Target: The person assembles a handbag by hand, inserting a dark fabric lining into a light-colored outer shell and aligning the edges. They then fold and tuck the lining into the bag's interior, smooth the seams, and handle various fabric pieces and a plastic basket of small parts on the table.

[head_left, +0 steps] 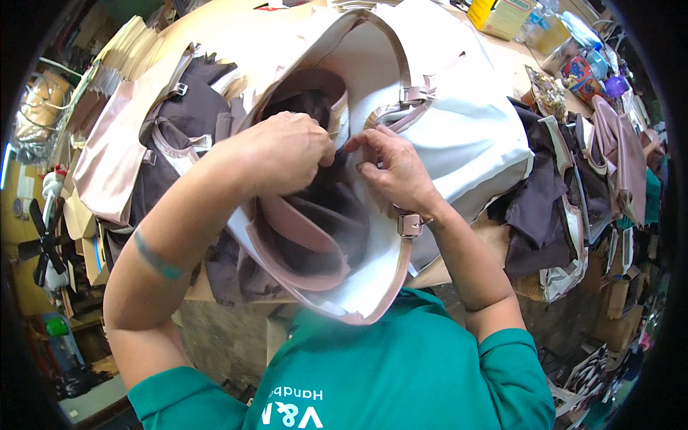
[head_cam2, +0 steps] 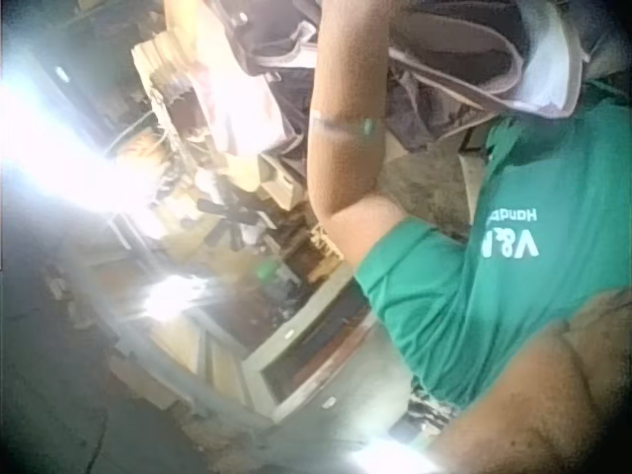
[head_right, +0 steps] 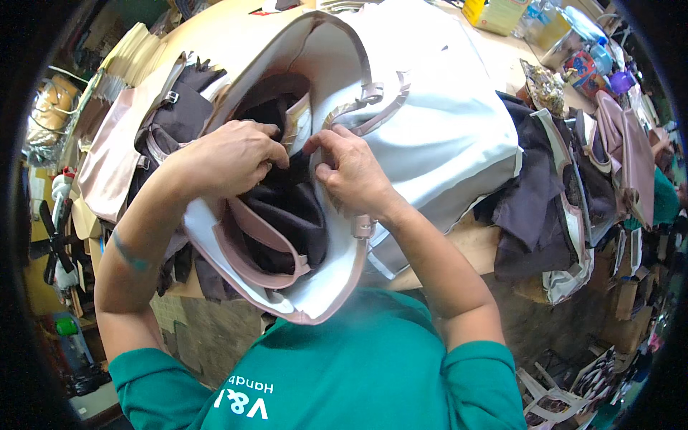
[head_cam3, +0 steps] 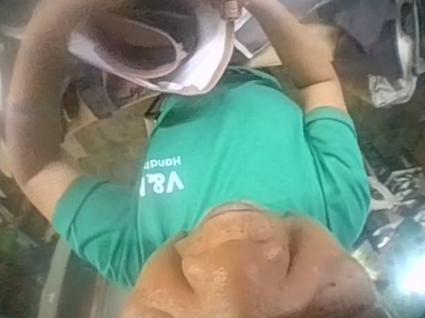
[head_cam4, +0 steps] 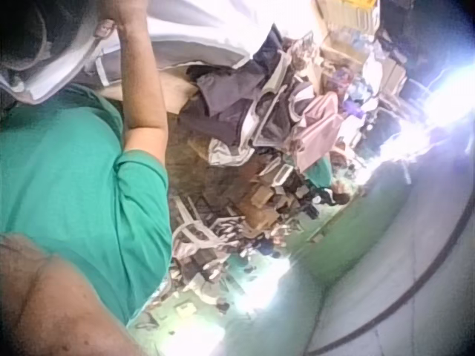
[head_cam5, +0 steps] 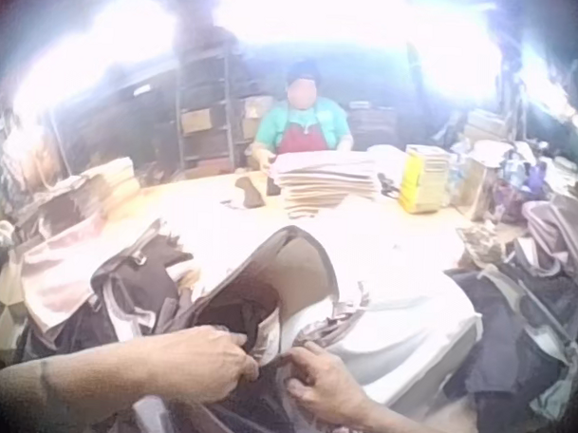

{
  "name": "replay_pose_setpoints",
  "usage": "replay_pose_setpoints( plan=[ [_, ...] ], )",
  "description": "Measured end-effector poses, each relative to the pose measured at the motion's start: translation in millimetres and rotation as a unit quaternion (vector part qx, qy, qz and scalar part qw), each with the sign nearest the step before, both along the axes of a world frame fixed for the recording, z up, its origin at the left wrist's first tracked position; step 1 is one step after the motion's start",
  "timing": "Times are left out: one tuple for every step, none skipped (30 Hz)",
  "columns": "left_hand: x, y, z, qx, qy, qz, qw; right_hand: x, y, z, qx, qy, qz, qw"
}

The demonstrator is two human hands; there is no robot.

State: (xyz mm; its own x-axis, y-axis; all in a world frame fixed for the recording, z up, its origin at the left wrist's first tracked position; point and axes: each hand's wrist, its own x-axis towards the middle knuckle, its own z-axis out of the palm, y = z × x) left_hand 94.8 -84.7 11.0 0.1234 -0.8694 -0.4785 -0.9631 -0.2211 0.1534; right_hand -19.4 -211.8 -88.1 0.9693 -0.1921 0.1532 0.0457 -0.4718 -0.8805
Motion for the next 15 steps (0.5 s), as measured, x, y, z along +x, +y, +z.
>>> replay_pose_setpoints(
  plan=[
    [8, -5, -9, 0.026, 0.020, -0.011, 0.999, -1, -1, 1, -0.003, -0.005, 0.003, 1.000],
    [11, -9, -16, 0.023, 0.046, -0.005, 0.999, -2, 0, 5, 0.001, 0.010, 0.008, 1.000],
    [13, -13, -25, 0.022, 0.074, -0.001, 0.997, -3, -2, 3, -0.005, -0.001, 0.001, 1.000],
    [15, -15, -32, 0.020, 0.101, 0.003, 0.995, -3, -3, -1, -0.012, -0.012, -0.005, 1.000],
    [16, -15, -39, -0.027, 0.067, 0.026, 0.997, -4, -5, -5, -0.018, -0.024, -0.011, 1.000],
    [18, -10, -46, -0.075, 0.034, 0.052, 0.995, -6, -6, -10, -0.033, -0.029, -0.018, 0.999],
    [20, -6, -49, -0.122, 0.000, 0.079, 0.989, -9, -8, -14, -0.048, -0.035, -0.026, 0.998],
    [31, -12, -48, -0.086, -0.012, 0.100, 0.991, -12, -9, -17, -0.063, -0.041, -0.032, 0.997],
    [35, -20, -46, -0.035, -0.050, 0.166, 0.984, -15, -10, -17, -0.063, -0.035, -0.030, 0.997],
    [45, -25, -49, -0.037, -0.080, 0.188, 0.978, -20, -11, -15, -0.063, -0.029, -0.027, 0.997],
    [55, -30, -53, -0.039, -0.110, 0.210, 0.971, -22, -11, -13, -0.063, -0.024, -0.024, 0.997],
    [62, -35, -55, -0.073, -0.150, 0.202, 0.965, -21, -10, -14, -0.054, -0.034, -0.018, 0.998],
    [68, -38, -56, -0.106, -0.189, 0.192, 0.957, -19, -8, -15, -0.045, -0.044, -0.012, 0.998],
    [69, -43, -60, -0.107, -0.137, 0.250, 0.953, -17, -7, -16, -0.037, -0.054, -0.007, 0.998],
    [68, -48, -67, -0.120, -0.065, 0.274, 0.952, -16, -8, -16, -0.021, -0.033, -0.005, 0.999]
  ],
)
